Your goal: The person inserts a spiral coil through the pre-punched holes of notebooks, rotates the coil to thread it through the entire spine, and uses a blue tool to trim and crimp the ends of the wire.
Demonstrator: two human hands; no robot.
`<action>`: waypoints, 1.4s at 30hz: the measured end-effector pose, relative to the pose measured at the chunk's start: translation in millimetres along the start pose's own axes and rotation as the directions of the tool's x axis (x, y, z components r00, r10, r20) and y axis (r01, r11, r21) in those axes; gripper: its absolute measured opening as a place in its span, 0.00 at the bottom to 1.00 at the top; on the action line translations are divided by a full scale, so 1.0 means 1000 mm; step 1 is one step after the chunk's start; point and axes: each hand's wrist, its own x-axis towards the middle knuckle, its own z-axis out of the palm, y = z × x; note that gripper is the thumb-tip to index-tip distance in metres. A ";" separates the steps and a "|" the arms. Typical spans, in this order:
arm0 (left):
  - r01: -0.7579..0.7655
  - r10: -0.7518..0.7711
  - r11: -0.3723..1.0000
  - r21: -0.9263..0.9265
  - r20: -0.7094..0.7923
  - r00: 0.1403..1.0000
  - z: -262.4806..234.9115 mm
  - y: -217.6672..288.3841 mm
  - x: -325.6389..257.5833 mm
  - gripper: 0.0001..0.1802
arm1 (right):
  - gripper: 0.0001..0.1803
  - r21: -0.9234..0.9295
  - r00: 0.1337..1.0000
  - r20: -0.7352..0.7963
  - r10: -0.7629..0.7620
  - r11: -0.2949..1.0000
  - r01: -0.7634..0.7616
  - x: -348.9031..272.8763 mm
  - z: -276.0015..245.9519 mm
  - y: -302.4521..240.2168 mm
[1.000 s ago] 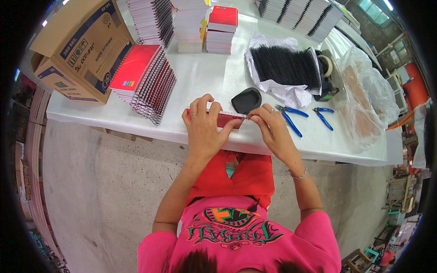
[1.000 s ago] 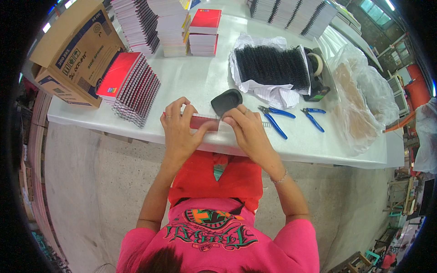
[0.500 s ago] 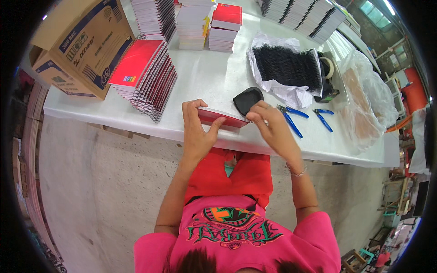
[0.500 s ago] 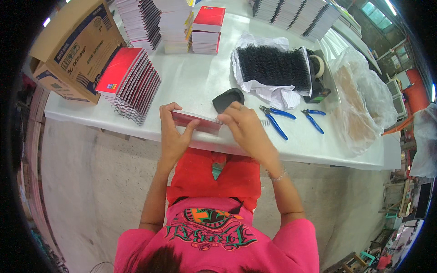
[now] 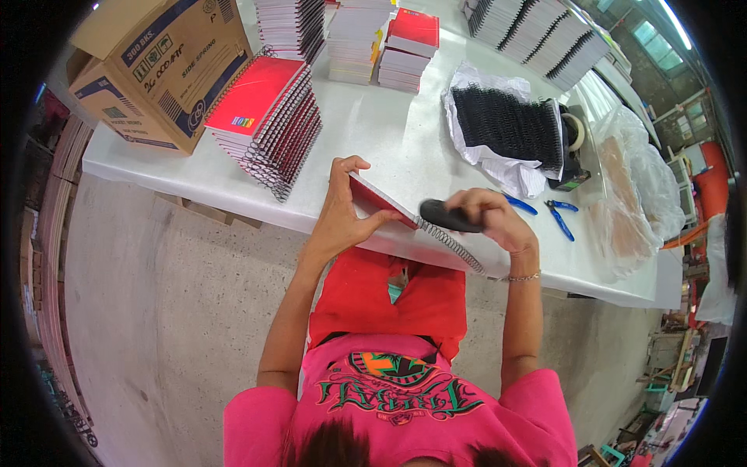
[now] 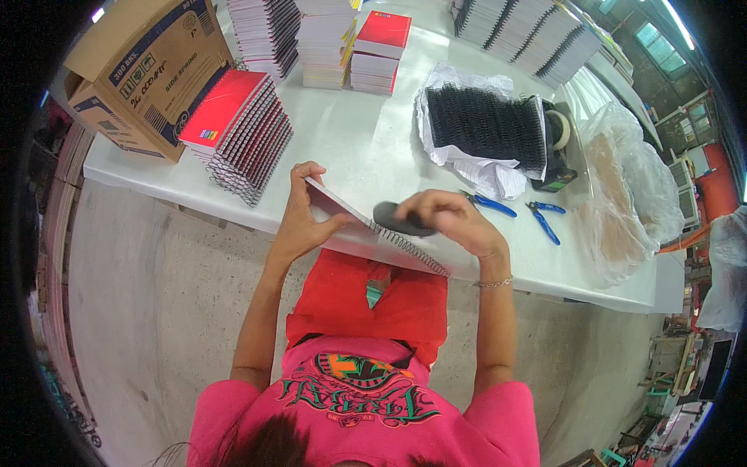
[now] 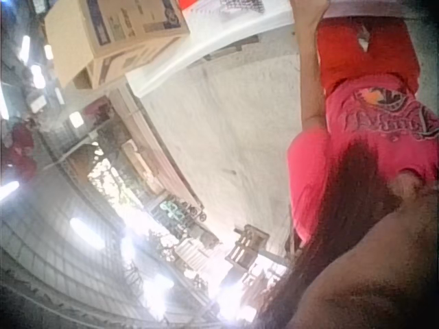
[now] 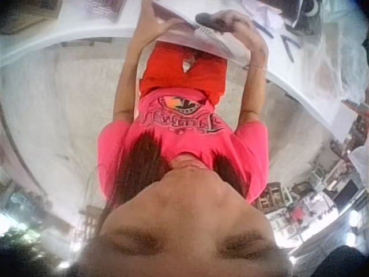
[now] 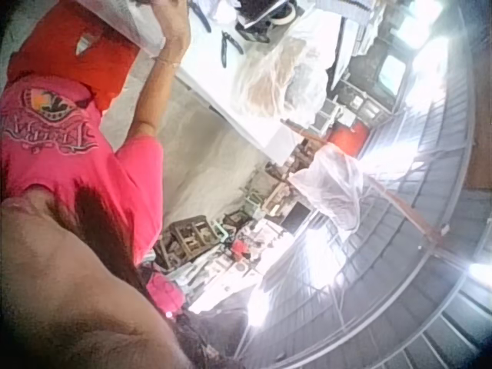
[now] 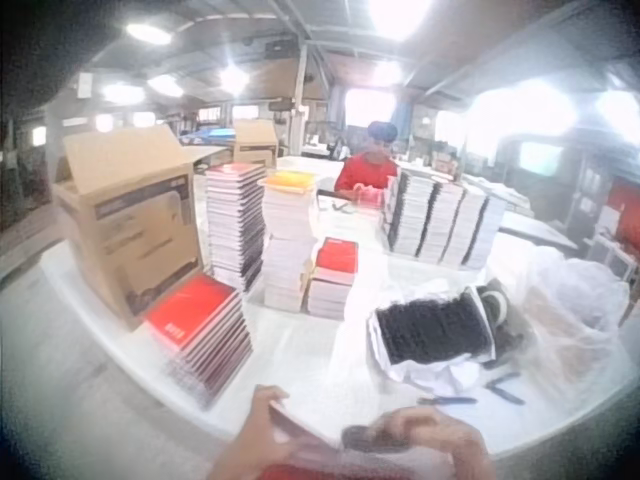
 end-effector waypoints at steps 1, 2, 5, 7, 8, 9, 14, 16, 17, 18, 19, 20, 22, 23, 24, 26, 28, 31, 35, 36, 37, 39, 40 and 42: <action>0.004 -0.004 1.000 -0.001 -0.005 1.000 0.000 -0.002 0.000 0.46 | 0.16 -0.295 0.964 -0.182 0.192 0.925 -0.240 0.011 0.023 -0.019; 0.007 -0.007 1.000 -0.003 -0.009 1.000 0.001 -0.004 -0.001 0.46 | 0.16 -0.284 0.965 -0.205 0.164 0.933 -0.219 0.012 0.021 -0.018; -0.029 0.029 1.000 -0.005 0.017 0.999 0.007 -0.003 0.005 0.47 | 0.15 0.181 0.998 -0.020 -0.058 0.982 0.061 -0.001 0.002 -0.013; 0.000 0.000 1.000 -0.011 0.023 1.000 0.009 -0.005 0.002 0.49 | 0.13 -0.356 0.996 -0.082 0.024 0.933 -0.052 0.002 0.019 -0.028; 0.033 -0.033 0.999 -0.026 0.021 0.999 0.008 -0.006 0.000 0.49 | 0.13 -0.506 0.966 -0.226 0.125 0.833 -0.226 0.008 0.033 -0.034; 0.050 -0.049 0.998 -0.045 0.029 0.998 0.007 -0.004 0.002 0.50 | 0.13 -0.530 0.944 -0.319 0.082 0.811 -0.249 0.007 0.031 -0.030; 0.033 -0.032 0.998 -0.052 0.028 0.999 0.009 -0.004 0.004 0.56 | 0.13 -0.299 0.992 -0.129 0.004 0.953 -0.043 -0.006 0.019 -0.035; 0.060 -0.055 0.994 -0.096 0.047 0.997 0.010 -0.002 0.005 0.58 | 0.13 -0.550 0.956 -0.284 0.070 0.805 -0.222 -0.004 0.025 -0.030; 0.075 -0.069 0.989 -0.130 0.046 0.997 0.013 -0.003 0.002 0.58 | 0.13 -0.557 0.923 -0.379 0.063 0.781 -0.282 -0.003 0.021 -0.021; 0.083 -0.080 0.983 -0.164 0.026 0.996 0.014 -0.003 0.003 0.59 | 0.13 -0.571 0.888 -0.457 0.048 0.750 -0.334 0.002 0.017 -0.020; 0.068 -0.064 0.986 -0.150 0.029 0.998 0.014 -0.002 0.006 0.59 | 0.16 -0.379 0.942 -0.328 0.069 0.904 -0.198 -0.004 0.016 -0.026; 0.053 -0.049 0.989 -0.136 0.032 0.998 0.014 -0.001 0.009 0.59 | 0.18 -0.104 0.995 -0.101 -0.014 0.995 0.003 -0.012 0.015 -0.035; 0.078 -0.070 0.988 -0.130 0.064 0.995 0.014 -0.002 0.005 0.60 | 0.20 -0.426 0.985 -0.140 0.099 0.892 -0.150 -0.009 0.031 -0.043; 0.104 -0.094 0.985 -0.140 0.077 0.993 0.014 -0.004 0.002 0.60 | 0.19 -0.572 0.946 -0.304 0.115 0.772 -0.278 0.000 0.032 -0.036; 0.106 -0.094 0.982 -0.156 0.085 0.992 0.013 -0.003 0.008 0.61 | 0.19 -0.682 0.882 -0.465 0.076 0.605 -0.411 0.010 0.028 -0.034; 0.052 -0.039 0.990 -0.129 0.101 0.994 0.016 0.000 0.011 0.61 | 0.19 -0.607 0.928 -0.371 -0.036 0.766 -0.212 0.005 0.014 -0.036; 0.064 -0.053 0.991 -0.120 0.098 0.994 0.015 0.000 0.008 0.61 | 0.19 -0.151 0.993 -0.117 -0.007 0.988 -0.010 -0.001 0.017 -0.045; 0.098 -0.079 0.983 -0.155 0.122 0.989 0.016 0.003 0.010 0.61 | 0.17 -0.581 0.938 -0.344 0.043 0.775 -0.248 0.014 0.025 -0.035; 0.116 -0.100 0.982 -0.147 0.113 0.989 0.013 0.003 0.012 0.61 | 0.18 -0.593 0.935 -0.317 0.160 0.735 -0.328 0.020 0.032 -0.055; 0.153 -0.133 0.979 -0.138 0.143 0.981 0.013 0.004 0.009 0.60 | 0.19 -0.648 0.936 -0.279 0.214 0.677 -0.348 0.019 0.038 -0.052; 0.216 -0.178 0.947 -0.239 0.174 0.969 0.011 0.011 0.015 0.59 | 0.20 -0.617 0.914 -0.346 0.211 0.683 -0.392 0.029 0.036 -0.049; 0.134 -0.104 0.971 -0.196 0.155 0.982 0.014 0.007 0.010 0.57 | 0.20 -0.761 0.892 -0.438 -0.108 0.573 -0.305 0.031 0.025 -0.023; 0.091 -0.069 0.981 -0.174 0.134 0.989 0.014 0.005 0.010 0.57 | 0.19 -0.800 0.859 -0.466 -0.211 0.516 -0.307 0.030 0.023 -0.023; 0.093 -0.063 0.975 -0.203 0.151 0.986 0.014 0.003 0.010 0.49 | 0.18 -0.441 0.902 -0.432 0.014 0.869 -0.225 0.019 0.017 -0.040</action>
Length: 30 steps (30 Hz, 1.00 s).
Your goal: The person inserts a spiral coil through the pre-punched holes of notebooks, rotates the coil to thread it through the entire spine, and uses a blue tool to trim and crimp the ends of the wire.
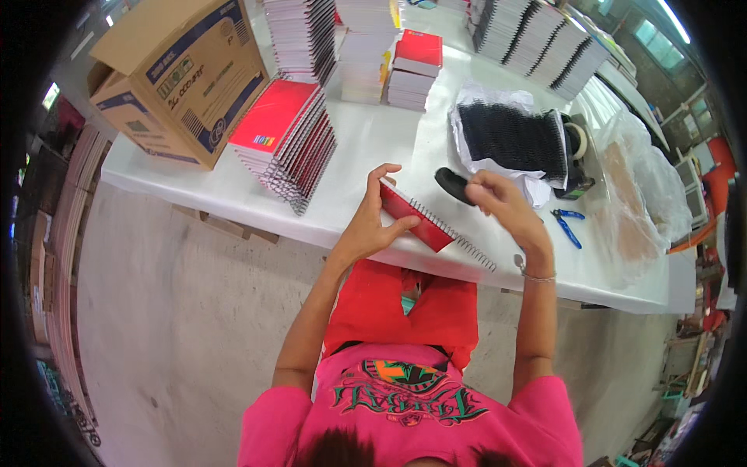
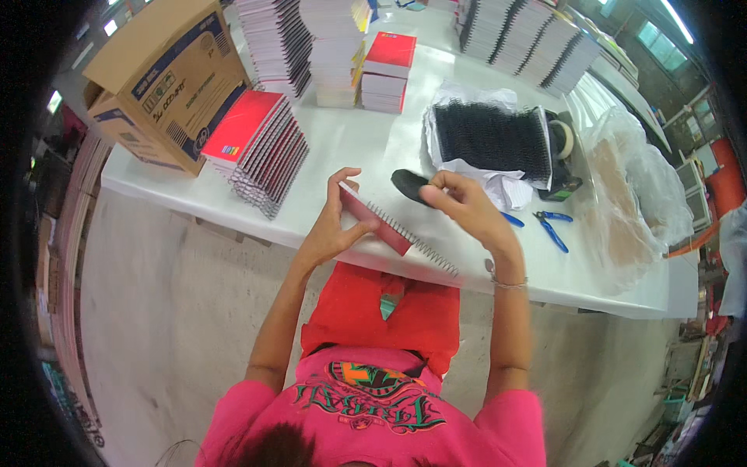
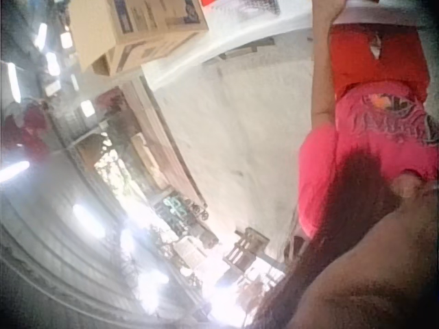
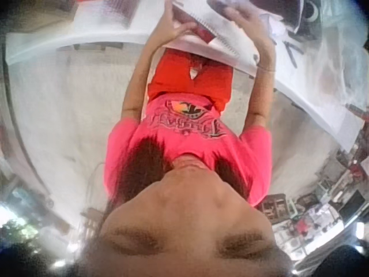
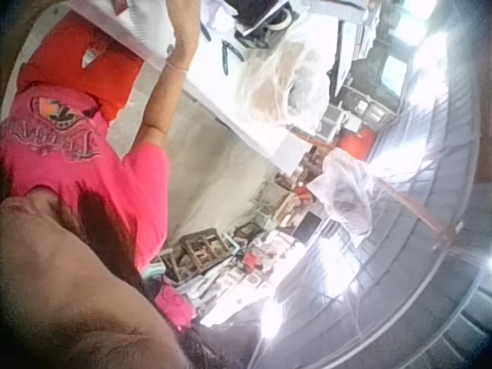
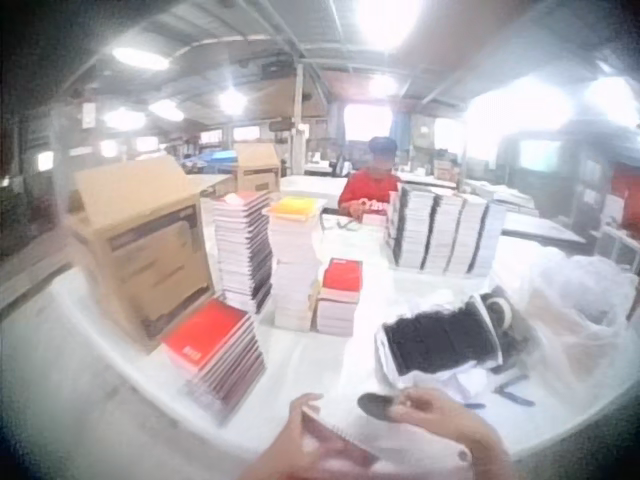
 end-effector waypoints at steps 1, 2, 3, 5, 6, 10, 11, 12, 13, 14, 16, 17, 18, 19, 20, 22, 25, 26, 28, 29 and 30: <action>0.046 -0.044 0.997 -0.059 0.025 0.999 -0.001 0.002 0.000 0.47 | 0.17 0.250 0.993 0.103 0.062 0.964 -0.086 -0.004 -0.003 -0.005; 0.092 -0.087 0.989 -0.117 0.052 0.995 -0.001 0.003 0.000 0.44 | 0.16 0.202 0.981 0.191 0.029 0.977 -0.068 -0.005 -0.001 -0.007; 0.105 -0.095 0.984 -0.146 0.070 0.993 -0.003 0.001 0.000 0.42 | 0.16 0.153 0.962 0.273 -0.004 0.987 -0.040 -0.005 0.003 -0.010; 0.130 -0.111 0.970 -0.203 0.105 0.988 -0.008 -0.005 -0.002 0.38 | 0.15 -0.117 0.953 0.302 0.016 0.993 0.021 0.003 0.013 -0.008; 0.119 -0.098 0.971 -0.206 0.108 0.989 -0.008 -0.005 -0.001 0.37 | 0.15 -0.112 0.973 0.226 0.040 0.994 -0.014 0.008 0.011 -0.004; 0.093 -0.063 0.970 -0.223 0.137 0.989 -0.006 -0.004 0.003 0.32 | 0.15 0.179 0.978 0.188 0.087 0.976 -0.121 0.014 0.004 0.005; 0.091 -0.057 0.969 -0.230 0.151 0.987 -0.006 -0.005 0.003 0.31 | 0.15 -0.037 0.968 0.246 0.055 0.998 -0.047 0.017 0.011 0.006; 0.109 -0.071 0.962 -0.251 0.156 0.985 -0.007 -0.007 0.003 0.31 | 0.14 -0.238 0.954 0.299 0.036 0.971 0.038 0.017 0.019 0.003; 0.127 -0.085 0.954 -0.272 0.162 0.983 -0.008 -0.009 0.003 0.31 | 0.13 -0.297 0.945 0.319 0.078 0.955 0.021 0.028 0.025 0.014; 0.145 -0.098 0.945 -0.292 0.169 0.981 -0.009 -0.010 0.003 0.30 | 0.14 -0.155 0.967 0.247 0.061 0.988 -0.022 0.024 0.026 0.015; 0.141 -0.091 0.946 -0.293 0.176 0.980 -0.007 -0.004 0.004 0.30 | 0.15 0.118 0.993 0.103 0.050 0.991 -0.062 0.019 0.024 0.003; 0.139 -0.088 0.946 -0.294 0.180 0.980 -0.005 -0.002 0.005 0.30 | 0.16 0.568 0.984 0.145 0.107 0.805 -0.171 0.019 0.013 0.014; 0.123 -0.077 0.954 -0.272 0.172 0.982 -0.006 -0.003 0.004 0.30 | 0.17 0.402 0.980 0.194 0.032 0.909 -0.109 0.018 0.016 0.011; 0.107 -0.066 0.962 -0.251 0.165 0.984 -0.007 -0.005 0.004 0.30 | 0.17 0.225 0.966 0.255 -0.034 0.974 -0.026 0.017 0.019 0.005; 0.091 -0.055 0.969 -0.229 0.159 0.986 -0.008 -0.007 0.003 0.30 | 0.18 0.048 0.942 0.325 -0.087 0.996 0.076 0.017 0.024 0.002; 0.166 -0.113 0.927 -0.336 0.171 0.979 -0.009 -0.006 0.003 0.30 | 0.20 -0.097 0.976 0.218 0.013 0.995 0.009 0.026 0.026 0.010; 0.200 -0.131 0.912 -0.359 0.208 0.969 -0.007 -0.002 0.003 0.31 | 0.21 -0.005 0.990 0.139 0.037 0.999 -0.036 0.027 0.025 0.009; 0.199 -0.126 0.917 -0.345 0.221 0.967 -0.005 0.000 0.004 0.31 | 0.20 -0.047 0.988 0.155 0.016 0.999 -0.009 0.029 0.026 0.006; 0.082 -0.032 0.947 -0.310 0.164 0.986 -0.008 -0.008 0.003 0.30 | 0.20 -0.097 0.982 0.188 -0.013 0.995 0.032 0.027 0.036 0.006; 0.118 -0.070 0.932 -0.341 0.150 0.986 -0.009 -0.011 -0.003 0.30 | 0.20 -0.093 0.987 0.160 -0.011 0.995 0.026 0.027 0.041 0.013; 0.137 -0.085 0.915 -0.379 0.150 0.985 -0.007 -0.008 0.002 0.29 | 0.20 -0.102 0.994 0.110 -0.014 0.994 0.025 0.029 0.040 0.023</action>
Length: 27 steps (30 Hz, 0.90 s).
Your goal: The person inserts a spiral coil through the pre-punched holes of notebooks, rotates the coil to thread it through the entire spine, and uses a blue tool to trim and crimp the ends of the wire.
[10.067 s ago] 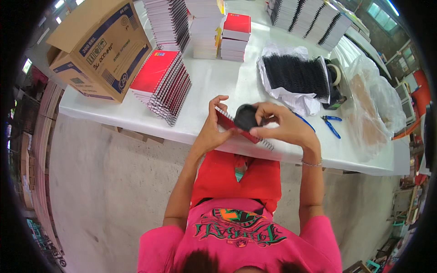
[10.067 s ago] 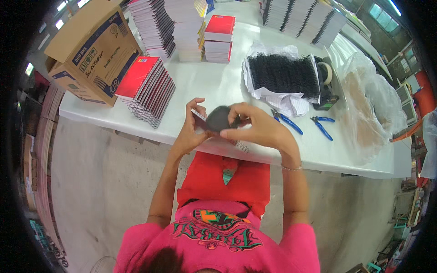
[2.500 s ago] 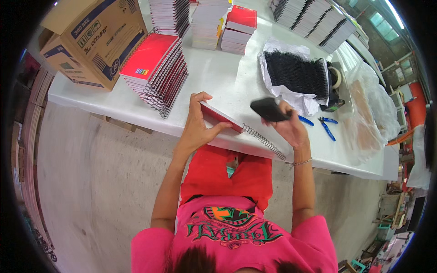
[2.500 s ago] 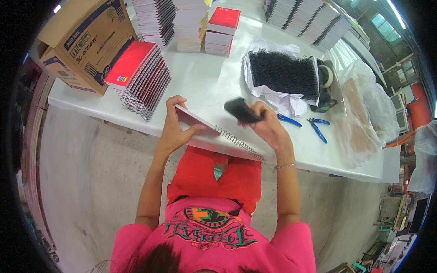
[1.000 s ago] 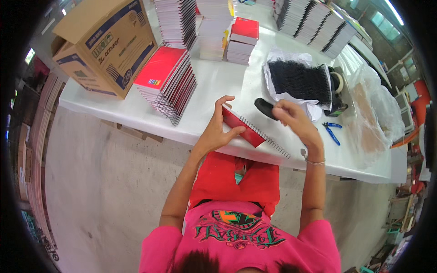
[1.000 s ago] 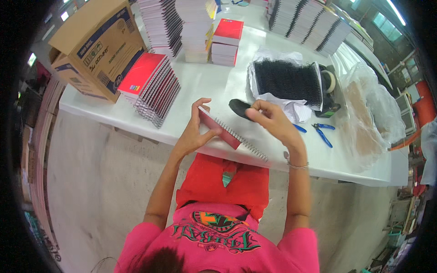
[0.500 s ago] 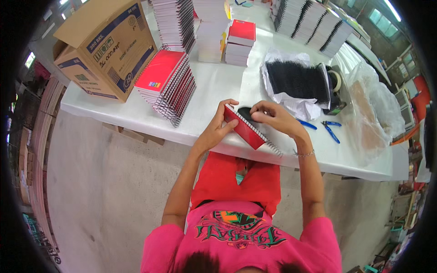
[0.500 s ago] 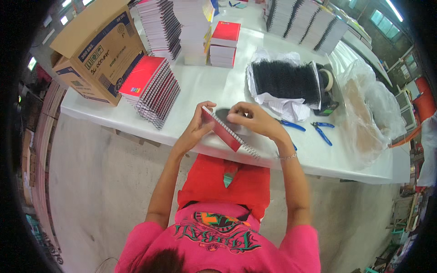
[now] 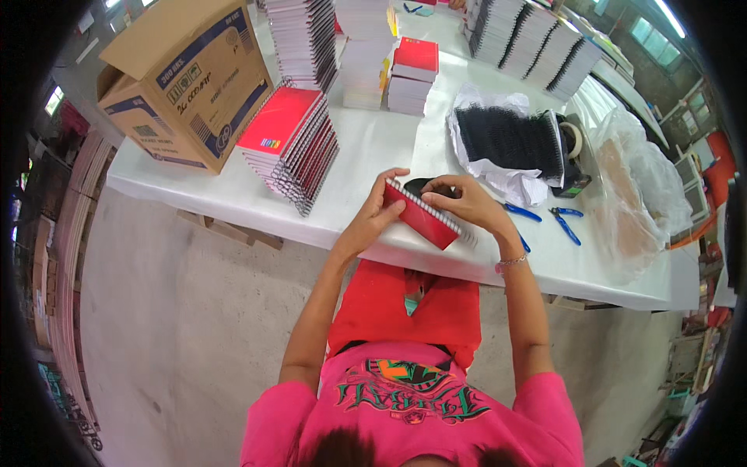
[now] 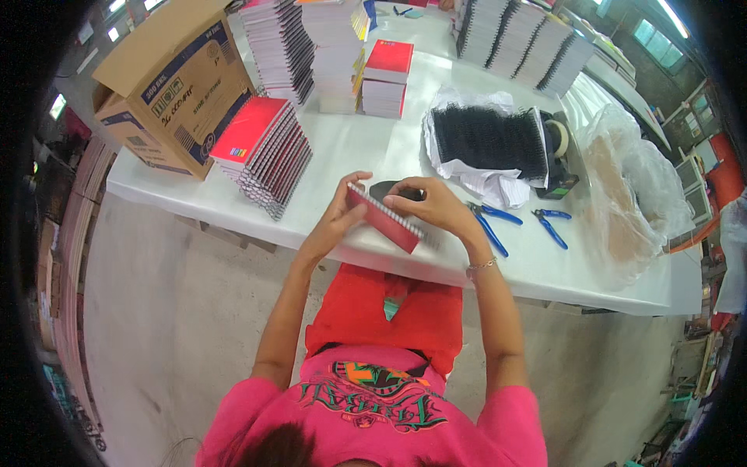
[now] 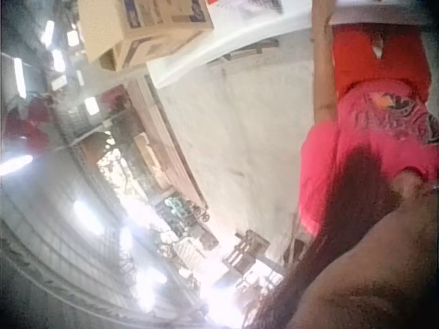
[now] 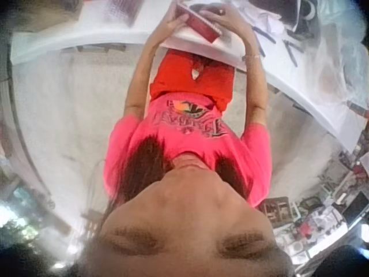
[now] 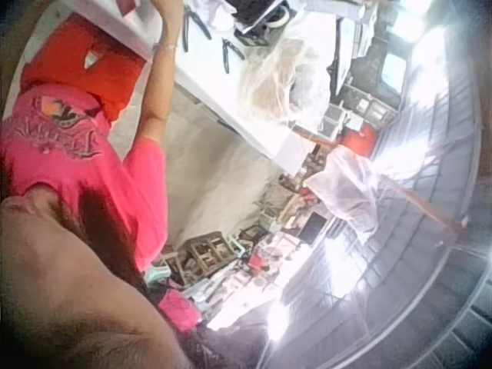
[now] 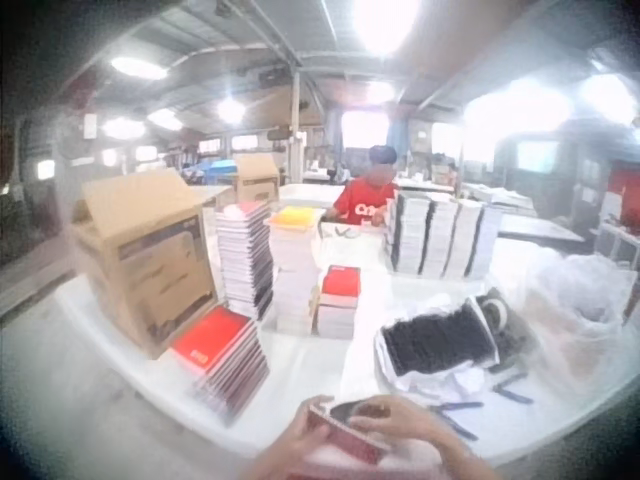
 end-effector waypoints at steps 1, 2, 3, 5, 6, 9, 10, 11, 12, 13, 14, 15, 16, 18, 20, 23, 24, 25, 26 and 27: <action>-0.031 0.031 0.999 0.009 -0.005 1.000 0.003 0.000 0.003 0.28 | 0.20 -0.013 0.999 -0.036 0.000 1.000 -0.001 0.003 0.001 0.007; -0.062 0.063 0.998 0.018 -0.008 0.998 0.007 0.000 0.006 0.26 | 0.20 -0.026 0.997 -0.072 0.000 1.000 -0.002 0.004 -0.002 0.013; -0.077 0.078 0.997 0.029 -0.021 0.997 0.010 0.000 0.003 0.25 | 0.18 -0.110 0.996 -0.082 0.030 0.993 -0.039 -0.002 0.000 0.008; -0.022 0.024 1.000 0.018 -0.129 0.991 0.015 -0.001 -0.003 0.20 | 0.19 -0.107 0.982 -0.162 -0.093 0.991 0.077 -0.010 0.003 0.008; 0.003 0.000 1.000 0.015 -0.183 0.983 0.017 0.000 -0.006 0.17 | 0.20 -0.108 0.966 -0.202 -0.159 0.984 0.140 -0.012 0.004 0.006; -0.117 0.158 0.984 0.138 -0.349 0.924 0.026 -0.019 -0.008 0.14 | 0.23 -0.305 0.881 -0.418 -0.220 0.948 0.092 -0.032 -0.006 0.020; -0.116 0.162 0.983 0.140 -0.383 0.909 0.031 -0.019 -0.009 0.14 | 0.24 -0.387 0.831 -0.484 -0.274 0.919 0.078 -0.039 -0.009 0.031; -0.115 0.166 0.983 0.144 -0.417 0.894 0.035 -0.019 -0.011 0.14 | 0.26 -0.492 0.825 -0.520 -0.221 0.867 -0.078 -0.052 -0.010 0.040; -0.115 0.170 0.982 0.148 -0.451 0.876 0.037 -0.017 -0.012 0.14 | 0.27 -0.578 0.810 -0.560 -0.175 0.783 -0.230 -0.067 -0.010 0.048; -0.145 0.227 0.967 0.211 -0.446 0.866 0.037 -0.015 -0.013 0.13 | 0.29 -0.641 0.784 -0.606 -0.137 0.669 -0.378 -0.081 -0.012 0.056; -0.173 0.283 0.946 0.274 -0.437 0.854 0.036 -0.013 -0.012 0.13 | 0.30 -0.638 0.784 -0.602 -0.149 0.681 -0.360 -0.090 -0.016 0.068; -0.206 0.337 0.922 0.328 -0.416 0.845 0.039 -0.011 -0.009 0.13 | 0.30 -0.634 0.779 -0.607 -0.159 0.688 -0.354 -0.102 -0.021 0.082; -0.197 0.312 0.935 0.297 -0.418 0.853 0.038 -0.011 -0.009 0.13 | 0.31 -0.630 0.776 -0.607 -0.170 0.699 -0.339 -0.108 -0.025 0.088; -0.175 0.263 0.956 0.236 -0.423 0.867 0.034 -0.010 -0.010 0.13 | 0.27 -0.627 0.788 -0.598 -0.144 0.697 -0.348 -0.114 -0.030 0.092; -0.115 0.210 0.965 0.235 -0.437 0.874 0.032 -0.010 -0.013 0.12 | 0.25 -0.599 0.793 -0.604 -0.077 0.700 -0.389 -0.116 -0.032 0.085; -0.093 0.201 0.962 0.257 -0.434 0.878 0.028 -0.011 -0.014 0.12 | 0.22 -0.318 0.571 -0.811 -0.130 0.916 -0.243 -0.111 -0.022 0.071; -0.094 0.204 0.960 0.265 -0.426 0.881 0.026 -0.012 -0.014 0.12 | 0.21 -0.298 0.519 -0.839 -0.166 0.937 -0.183 -0.109 -0.014 0.059; -0.099 0.229 0.945 0.313 -0.410 0.883 0.024 -0.009 -0.015 0.12 | 0.21 -0.276 0.462 -0.865 -0.193 0.954 -0.119 -0.105 -0.003 0.043; -0.101 0.251 0.926 0.363 -0.393 0.885 0.021 -0.003 -0.017 0.11 | 0.20 -0.253 0.405 -0.889 -0.212 0.966 -0.051 -0.100 0.010 0.027; -0.108 0.271 0.907 0.407 -0.367 0.890 0.021 0.002 -0.017 0.11 | 0.21 -0.295 0.463 -0.850 -0.252 0.955 -0.022 -0.100 0.022 0.010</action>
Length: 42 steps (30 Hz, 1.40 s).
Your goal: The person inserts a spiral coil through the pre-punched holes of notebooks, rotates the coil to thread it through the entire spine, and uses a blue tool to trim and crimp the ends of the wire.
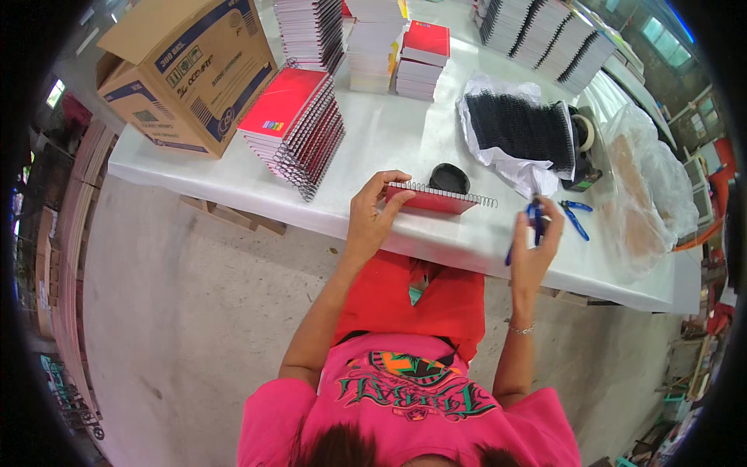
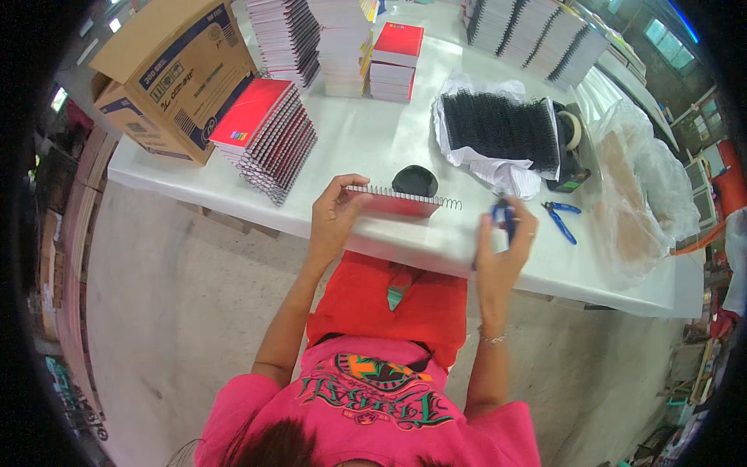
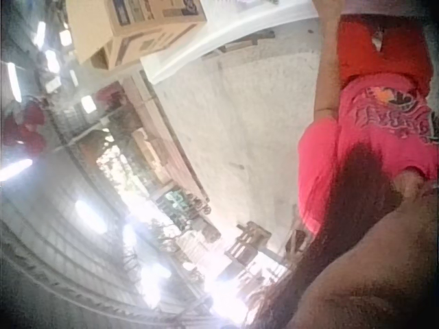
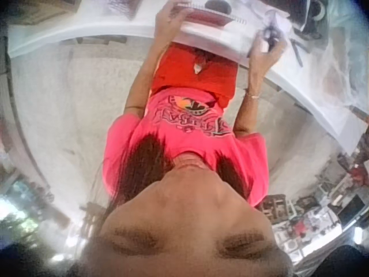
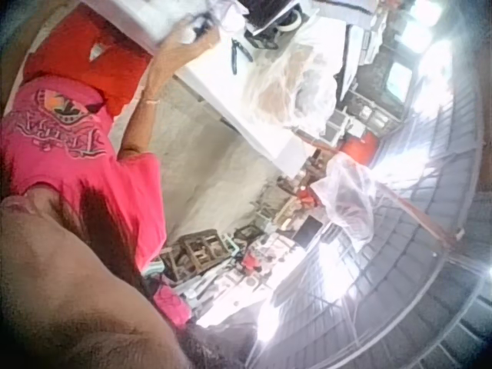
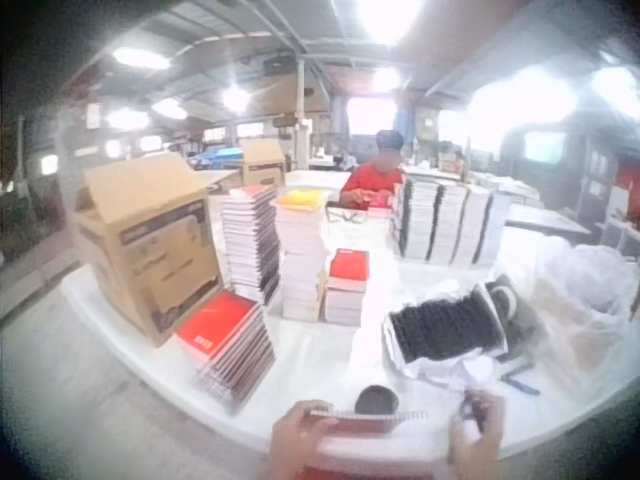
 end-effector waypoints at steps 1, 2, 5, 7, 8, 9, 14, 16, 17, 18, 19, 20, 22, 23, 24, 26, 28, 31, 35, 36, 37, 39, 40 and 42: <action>0.027 -0.027 0.999 -0.032 0.011 1.000 -0.002 0.005 0.001 0.11 | 0.22 0.040 0.995 0.092 -0.030 0.999 0.027 -0.007 0.004 -0.018; 0.056 -0.054 0.996 -0.064 0.023 0.998 -0.002 0.009 0.002 0.10 | 0.24 0.035 0.981 0.178 -0.077 0.997 0.071 -0.013 0.010 -0.033; 0.105 -0.098 0.991 -0.085 0.078 0.992 -0.008 0.006 0.003 0.11 | 0.25 0.049 0.930 0.265 -0.254 0.967 0.250 -0.036 0.040 -0.052; 0.130 -0.122 0.988 -0.086 0.098 0.988 -0.010 0.005 0.002 0.12 | 0.25 0.030 0.918 0.272 -0.289 0.956 0.292 -0.046 0.056 -0.062; 0.143 -0.134 0.986 -0.089 0.099 0.986 -0.011 0.006 0.001 0.12 | 0.25 0.030 0.921 0.264 -0.286 0.957 0.289 -0.050 0.063 -0.064; 0.155 -0.145 0.984 -0.093 0.100 0.984 -0.011 0.007 0.001 0.13 | 0.25 0.028 0.924 0.256 -0.285 0.957 0.287 -0.052 0.069 -0.064; 0.147 -0.138 0.984 -0.100 0.086 0.987 -0.009 0.013 -0.002 0.15 | 0.25 0.048 0.918 0.234 -0.321 0.947 0.319 -0.055 0.082 -0.062; 0.170 -0.163 0.981 -0.095 0.072 0.984 -0.009 0.016 -0.004 0.16 | 0.24 0.063 0.914 0.208 -0.348 0.937 0.343 -0.056 0.086 -0.061; 0.179 -0.174 0.979 -0.097 0.061 0.983 -0.008 0.018 -0.005 0.16 | 0.22 0.079 0.919 0.236 -0.315 0.949 0.305 -0.058 0.086 -0.061; 0.187 -0.183 0.977 -0.100 0.051 0.982 -0.006 0.020 -0.006 0.16 | 0.20 0.093 0.922 0.264 -0.283 0.959 0.268 -0.060 0.086 -0.063; 0.163 -0.160 0.982 -0.094 0.036 0.986 -0.005 0.019 -0.007 0.16 | 0.19 0.105 0.923 0.293 -0.251 0.968 0.230 -0.062 0.086 -0.064; 0.139 -0.137 0.986 -0.088 0.021 0.990 -0.003 0.018 -0.009 0.16 | 0.16 0.335 0.901 0.433 -0.025 0.932 -0.135 -0.062 0.084 -0.066; 0.071 -0.071 0.997 -0.029 -0.023 0.997 0.000 0.017 -0.011 0.15 | 0.13 0.482 0.593 0.777 0.213 0.404 -0.777 -0.060 0.077 -0.075; 0.028 -0.027 0.999 0.024 -0.051 0.998 0.001 0.016 -0.011 0.15 | 0.12 0.458 0.511 0.845 0.160 0.276 -0.845 -0.055 0.076 -0.074; -0.010 0.018 0.996 0.088 -0.083 0.996 -0.001 0.015 -0.014 0.14 | 0.11 0.408 0.422 0.903 0.085 0.143 -0.902 -0.046 0.076 -0.069; 0.026 -0.025 0.999 0.028 -0.039 0.999 0.002 0.020 -0.008 0.14 | 0.10 0.278 0.287 0.953 -0.094 -0.094 -0.956 -0.020 0.067 -0.060; 0.010 -0.011 1.000 -0.014 -0.026 1.000 0.004 0.022 -0.005 0.13 | 0.11 0.345 0.379 0.924 0.045 0.324 -0.881 -0.014 0.056 -0.058; -0.039 0.040 0.999 0.014 -0.099 0.994 0.003 0.027 0.006 0.13 | 0.14 0.266 0.581 0.811 0.070 0.841 -0.472 0.005 0.024 -0.024; 0.075 -0.106 0.981 -0.178 -0.171 0.980 -0.017 0.038 0.023 0.11 | 0.21 -0.005 0.818 0.574 0.040 0.999 -0.045 0.028 -0.005 0.043; 0.095 -0.120 0.981 -0.171 -0.140 0.983 -0.021 0.045 0.032 0.13 | 0.23 -0.111 0.867 0.496 -0.054 0.986 0.125 0.033 -0.007 0.054; 0.069 -0.097 0.983 -0.168 -0.162 0.982 -0.025 0.053 0.040 0.13 | 0.25 -0.107 0.884 0.452 -0.121 0.976 0.189 0.036 -0.001 0.050; 0.018 -0.050 0.989 -0.149 -0.214 0.976 -0.036 0.070 0.056 0.13 | 0.28 -0.096 0.894 0.365 -0.261 0.944 0.315 0.037 0.027 0.034; 0.002 -0.029 0.993 -0.118 -0.230 0.973 -0.041 0.074 0.064 0.13 | 0.30 0.018 0.886 0.352 -0.300 0.949 0.314 0.036 0.042 0.018; -0.033 0.020 0.998 -0.046 -0.264 0.964 -0.053 0.083 0.080 0.14 | 0.28 0.134 0.844 0.392 -0.367 0.930 0.342 0.028 0.073 -0.008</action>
